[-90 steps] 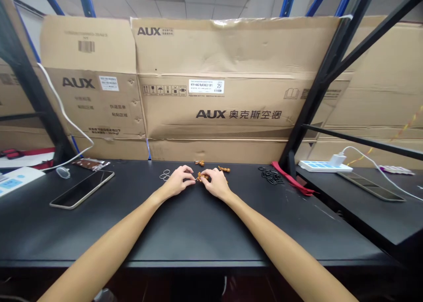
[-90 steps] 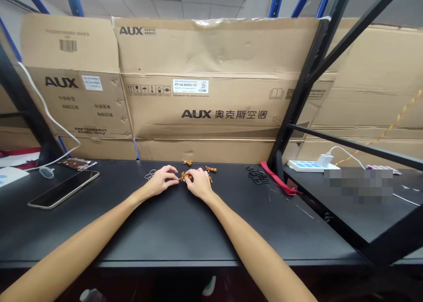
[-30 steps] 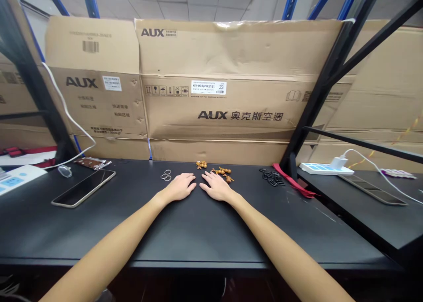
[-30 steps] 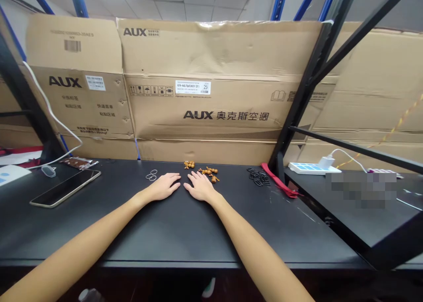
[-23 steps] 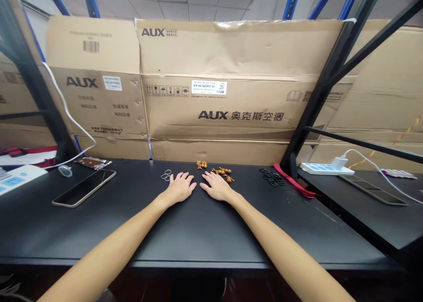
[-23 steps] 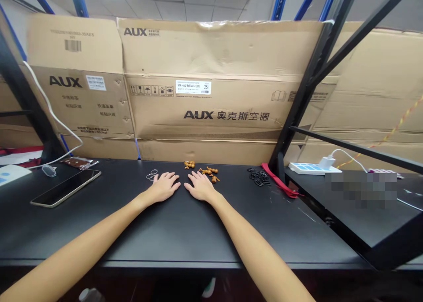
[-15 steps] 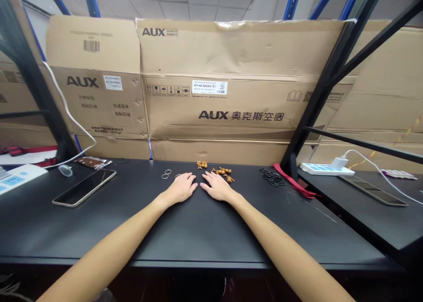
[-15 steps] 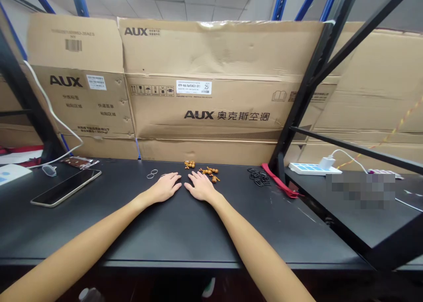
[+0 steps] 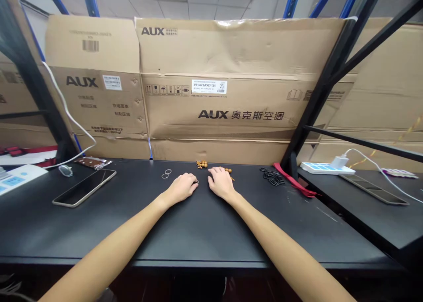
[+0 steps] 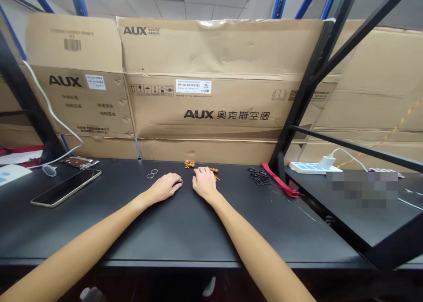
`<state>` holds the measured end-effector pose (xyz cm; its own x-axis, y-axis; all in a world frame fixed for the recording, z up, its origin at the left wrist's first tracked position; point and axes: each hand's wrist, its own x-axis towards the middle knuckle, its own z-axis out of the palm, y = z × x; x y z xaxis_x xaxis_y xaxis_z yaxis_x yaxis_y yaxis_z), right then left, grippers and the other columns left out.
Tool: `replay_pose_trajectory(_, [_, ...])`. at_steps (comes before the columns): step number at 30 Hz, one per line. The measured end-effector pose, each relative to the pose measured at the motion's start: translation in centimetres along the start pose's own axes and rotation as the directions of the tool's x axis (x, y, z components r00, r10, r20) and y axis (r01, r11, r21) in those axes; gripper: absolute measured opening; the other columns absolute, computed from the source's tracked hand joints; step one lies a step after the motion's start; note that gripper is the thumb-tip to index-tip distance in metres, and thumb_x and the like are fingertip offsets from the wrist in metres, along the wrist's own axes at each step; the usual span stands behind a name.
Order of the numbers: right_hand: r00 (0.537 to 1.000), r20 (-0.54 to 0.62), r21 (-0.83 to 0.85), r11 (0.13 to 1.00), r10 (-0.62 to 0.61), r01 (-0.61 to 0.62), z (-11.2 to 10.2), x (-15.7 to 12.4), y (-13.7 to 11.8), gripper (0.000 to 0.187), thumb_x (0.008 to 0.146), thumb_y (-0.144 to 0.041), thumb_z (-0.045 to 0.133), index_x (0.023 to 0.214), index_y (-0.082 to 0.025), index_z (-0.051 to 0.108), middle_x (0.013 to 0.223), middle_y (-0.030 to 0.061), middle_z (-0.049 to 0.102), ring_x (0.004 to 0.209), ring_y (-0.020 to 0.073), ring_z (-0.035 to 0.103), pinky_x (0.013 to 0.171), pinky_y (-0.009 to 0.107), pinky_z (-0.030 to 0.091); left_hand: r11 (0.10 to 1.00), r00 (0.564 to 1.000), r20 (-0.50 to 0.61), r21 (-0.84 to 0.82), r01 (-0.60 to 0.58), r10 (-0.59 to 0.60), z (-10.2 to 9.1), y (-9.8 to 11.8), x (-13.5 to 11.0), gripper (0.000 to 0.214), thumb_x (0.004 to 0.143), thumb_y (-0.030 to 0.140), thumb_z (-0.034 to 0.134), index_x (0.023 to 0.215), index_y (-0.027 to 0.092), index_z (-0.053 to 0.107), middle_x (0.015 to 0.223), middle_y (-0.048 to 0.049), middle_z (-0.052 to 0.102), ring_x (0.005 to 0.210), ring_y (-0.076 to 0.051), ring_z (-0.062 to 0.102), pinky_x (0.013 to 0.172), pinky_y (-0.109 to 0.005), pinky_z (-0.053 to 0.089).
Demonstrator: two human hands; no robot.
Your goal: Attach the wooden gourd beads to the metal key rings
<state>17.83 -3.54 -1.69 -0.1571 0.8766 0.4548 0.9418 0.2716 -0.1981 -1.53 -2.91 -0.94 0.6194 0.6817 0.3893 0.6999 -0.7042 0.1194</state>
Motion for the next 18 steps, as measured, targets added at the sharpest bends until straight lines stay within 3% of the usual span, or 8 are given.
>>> replay_pose_trajectory(3, [0.992, -0.044, -0.038, 0.992, 0.117, -0.118, -0.4, 0.2, 1.2, 0.042, 0.086, -0.019, 0.04, 0.124, -0.014, 0.054, 0.129, 0.0117, 0.054, 0.122, 0.0274, 0.04, 0.101, 0.04, 0.028, 1.0, 1.0, -0.007, 0.007, -0.006, 0.006, -0.2, 0.1, 0.1, 0.019, 0.088, 0.024, 0.047, 0.084, 0.018, 0.065, 0.087, -0.0069, 0.067, 0.085, -0.022, 0.059, 0.079, -0.034, 0.045])
replay_pose_trajectory(8, [0.974, 0.016, -0.049, 0.973, 0.227, -0.226, -0.7, 0.3, 3.0, 0.036, 0.085, -0.018, 0.041, 0.114, -0.018, 0.062, 0.118, 0.0076, 0.062, 0.118, 0.0266, 0.042, 0.098, 0.039, 0.029, 0.998, 0.999, -0.004, -0.053, 0.034, -0.034, -0.3, 0.2, 0.2, 0.014, 0.085, 0.021, 0.05, 0.082, 0.019, 0.064, 0.087, -0.0057, 0.066, 0.086, -0.022, 0.058, 0.078, -0.033, 0.044])
replay_pose_trajectory(13, [0.993, -0.038, -0.038, 0.993, 0.111, -0.113, -0.1, 0.2, 2.2, 0.026, 0.085, -0.024, 0.047, 0.098, -0.02, 0.069, 0.116, 0.0091, 0.06, 0.11, 0.0261, 0.043, 0.09, 0.038, 0.034, 0.972, 0.994, -0.009, -0.211, 0.103, -0.108, 0.1, -0.2, 0.4, 0.017, 0.079, 0.022, 0.056, 0.095, 0.018, 0.061, 0.092, -0.0054, 0.066, 0.089, -0.021, 0.059, 0.081, -0.031, 0.045])
replay_pose_trajectory(18, [0.995, -0.064, 0.006, 0.997, -0.079, 0.08, 0.4, -0.1, 0.6, 0.02, 0.085, -0.026, 0.053, 0.093, -0.019, 0.069, 0.114, 0.0103, 0.056, 0.102, 0.0252, 0.043, 0.09, 0.038, 0.037, 0.92, 0.979, 0.063, -0.333, 0.205, -0.195, 0.1, -0.8, 0.7, 0.027, 0.073, 0.027, 0.063, 0.096, 0.015, 0.062, 0.091, -0.0064, 0.068, 0.086, -0.02, 0.062, 0.08, -0.029, 0.046])
